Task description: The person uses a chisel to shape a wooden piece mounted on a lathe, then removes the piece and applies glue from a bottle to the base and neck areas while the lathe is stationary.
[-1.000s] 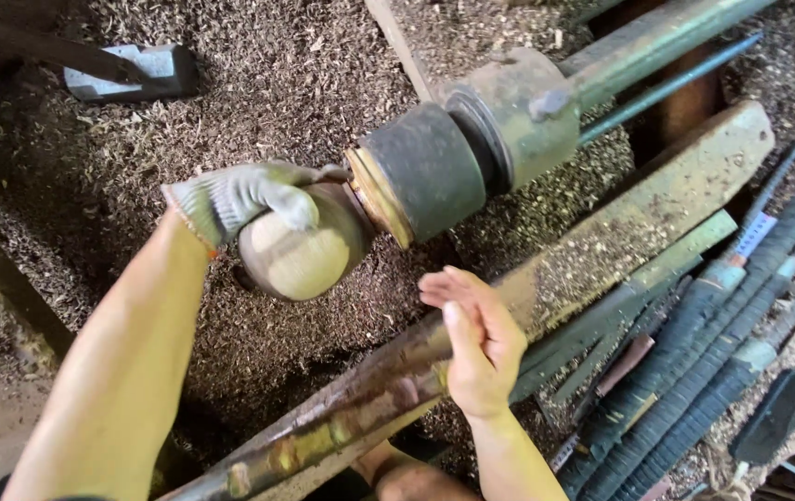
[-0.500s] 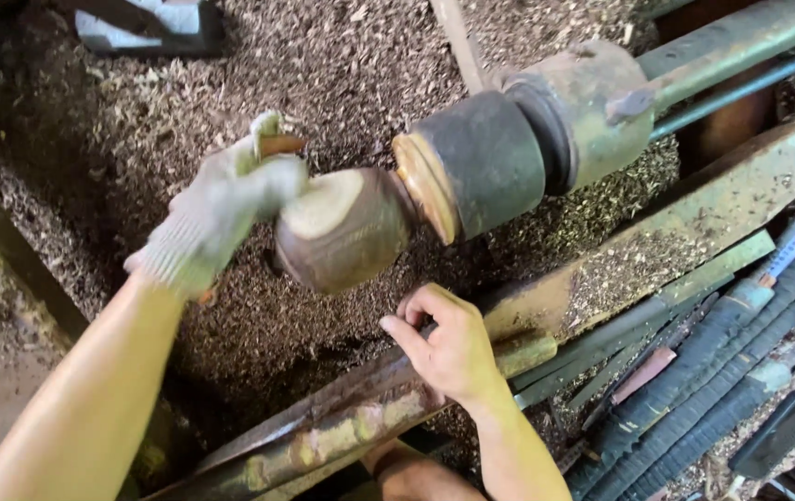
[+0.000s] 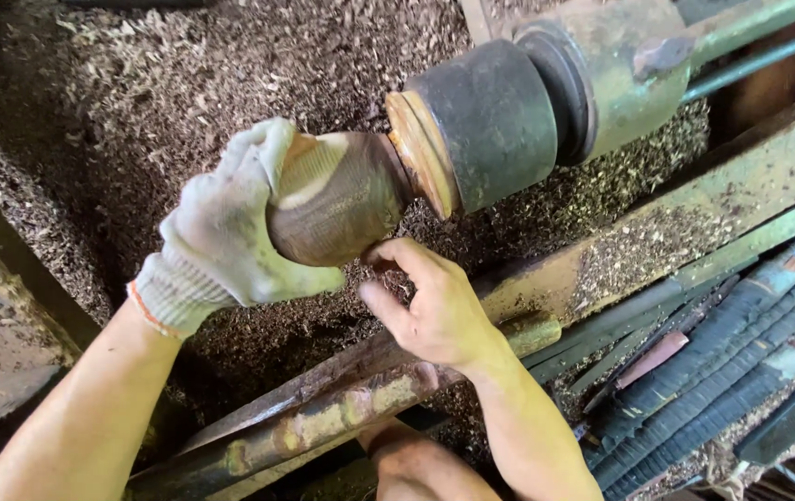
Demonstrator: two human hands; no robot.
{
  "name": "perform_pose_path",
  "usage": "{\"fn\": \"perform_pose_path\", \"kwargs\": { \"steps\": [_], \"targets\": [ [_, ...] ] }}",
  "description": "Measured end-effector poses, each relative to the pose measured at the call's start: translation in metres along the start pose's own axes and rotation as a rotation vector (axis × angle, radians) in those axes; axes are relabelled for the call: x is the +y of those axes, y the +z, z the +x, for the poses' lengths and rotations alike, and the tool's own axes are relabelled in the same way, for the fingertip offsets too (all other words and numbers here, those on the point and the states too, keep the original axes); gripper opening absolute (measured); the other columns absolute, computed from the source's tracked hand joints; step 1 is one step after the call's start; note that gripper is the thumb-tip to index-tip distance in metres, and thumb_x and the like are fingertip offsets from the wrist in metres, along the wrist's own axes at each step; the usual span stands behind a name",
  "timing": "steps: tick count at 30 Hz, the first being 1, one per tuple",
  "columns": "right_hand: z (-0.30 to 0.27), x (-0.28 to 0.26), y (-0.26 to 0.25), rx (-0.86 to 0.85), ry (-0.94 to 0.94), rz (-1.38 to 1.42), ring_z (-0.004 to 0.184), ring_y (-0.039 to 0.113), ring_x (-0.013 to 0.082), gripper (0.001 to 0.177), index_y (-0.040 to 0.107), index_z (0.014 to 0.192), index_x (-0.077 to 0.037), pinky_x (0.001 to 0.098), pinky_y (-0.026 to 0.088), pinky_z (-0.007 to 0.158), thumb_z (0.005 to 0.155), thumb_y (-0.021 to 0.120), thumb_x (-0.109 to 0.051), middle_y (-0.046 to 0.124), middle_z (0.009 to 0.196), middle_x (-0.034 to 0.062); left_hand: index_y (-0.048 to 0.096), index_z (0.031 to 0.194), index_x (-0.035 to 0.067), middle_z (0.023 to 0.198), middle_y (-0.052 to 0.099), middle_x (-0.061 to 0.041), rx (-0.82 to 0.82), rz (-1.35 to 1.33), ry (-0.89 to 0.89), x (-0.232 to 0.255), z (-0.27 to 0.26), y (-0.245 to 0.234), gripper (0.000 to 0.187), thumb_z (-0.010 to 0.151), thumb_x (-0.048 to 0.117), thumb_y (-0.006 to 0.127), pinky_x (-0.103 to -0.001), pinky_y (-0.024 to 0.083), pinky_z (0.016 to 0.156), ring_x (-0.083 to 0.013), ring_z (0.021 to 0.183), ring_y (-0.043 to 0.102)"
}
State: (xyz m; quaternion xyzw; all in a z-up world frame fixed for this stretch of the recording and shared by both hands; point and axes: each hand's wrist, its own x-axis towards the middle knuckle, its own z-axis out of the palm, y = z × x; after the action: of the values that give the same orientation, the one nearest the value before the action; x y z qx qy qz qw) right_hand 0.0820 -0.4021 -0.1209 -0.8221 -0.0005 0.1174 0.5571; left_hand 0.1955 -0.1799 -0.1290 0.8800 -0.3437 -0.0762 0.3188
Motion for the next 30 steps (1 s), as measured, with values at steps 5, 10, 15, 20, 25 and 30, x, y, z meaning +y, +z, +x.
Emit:
{"fn": "perform_pose_path", "kwargs": {
  "steps": [5, 10, 15, 20, 25, 30],
  "targets": [
    [-0.010, 0.022, 0.000, 0.038, -0.010, 0.055, 0.072, 0.071, 0.0147, 0.017, 0.066, 0.082, -0.005, 0.0278, 0.058, 0.066, 0.089, 0.078, -0.015, 0.073, 0.081, 0.0057, 0.026, 0.156, -0.012, 0.140, 0.060, -0.027, -0.010, -0.317, 0.003, -0.013, -0.002, -0.003, 0.135, 0.063, 0.054, 0.097, -0.043, 0.057, 0.104, -0.0365, 0.124, 0.067],
    [0.003, 0.002, -0.023, 0.033, 0.141, 0.004, 0.069, 0.070, 0.0120, 0.010, 0.068, 0.082, -0.005, 0.0285, 0.058, 0.065, 0.086, 0.075, -0.011, 0.074, 0.077, 0.0039, 0.023, 0.159, -0.007, 0.145, 0.058, -0.023, -0.153, -0.864, -0.269, -0.021, 0.004, -0.005, 0.138, 0.059, 0.052, 0.097, -0.046, 0.051, 0.109, -0.0353, 0.130, 0.063],
    [0.015, -0.010, -0.023, -0.139, 0.261, 0.020, 0.068, 0.067, 0.0102, 0.015, 0.064, 0.083, -0.006, 0.0273, 0.056, 0.061, 0.086, 0.075, -0.015, 0.071, 0.075, 0.0028, 0.021, 0.158, -0.003, 0.144, 0.057, -0.021, -0.224, -1.187, -0.436, -0.025, 0.008, 0.004, 0.139, 0.056, 0.051, 0.099, -0.046, 0.051, 0.109, -0.0345, 0.129, 0.060],
    [0.006, 0.000, -0.018, -0.091, 0.267, 0.030, 0.060, 0.067, 0.0085, 0.020, 0.066, 0.076, -0.007, 0.0256, 0.053, 0.055, 0.089, 0.076, -0.019, 0.071, 0.067, 0.0003, 0.023, 0.158, -0.003, 0.145, 0.058, -0.020, -0.233, -1.044, -0.410, -0.019, 0.008, 0.002, 0.139, 0.053, 0.049, 0.097, -0.044, 0.051, 0.109, -0.0335, 0.129, 0.060],
    [0.016, -0.009, -0.019, -0.091, 0.319, 0.136, 0.061, 0.060, 0.0083, 0.017, 0.066, 0.081, -0.006, 0.0274, 0.051, 0.054, 0.089, 0.076, -0.016, 0.068, 0.069, 0.0004, 0.027, 0.156, -0.004, 0.141, 0.059, -0.018, -0.178, -0.641, -0.264, -0.014, 0.005, -0.003, 0.139, 0.047, 0.048, 0.097, -0.040, 0.052, 0.108, -0.0318, 0.125, 0.063],
    [0.015, -0.003, -0.022, -0.165, 0.314, 0.145, 0.067, 0.064, 0.0096, 0.020, 0.069, 0.095, -0.005, 0.0295, 0.056, 0.064, 0.087, 0.080, -0.020, 0.071, 0.077, 0.0027, 0.032, 0.149, -0.006, 0.138, 0.058, -0.022, -0.112, -0.244, -0.153, 0.021, 0.002, -0.030, 0.128, 0.053, 0.047, 0.098, -0.038, 0.056, 0.100, -0.0323, 0.117, 0.066]
  ]
}}
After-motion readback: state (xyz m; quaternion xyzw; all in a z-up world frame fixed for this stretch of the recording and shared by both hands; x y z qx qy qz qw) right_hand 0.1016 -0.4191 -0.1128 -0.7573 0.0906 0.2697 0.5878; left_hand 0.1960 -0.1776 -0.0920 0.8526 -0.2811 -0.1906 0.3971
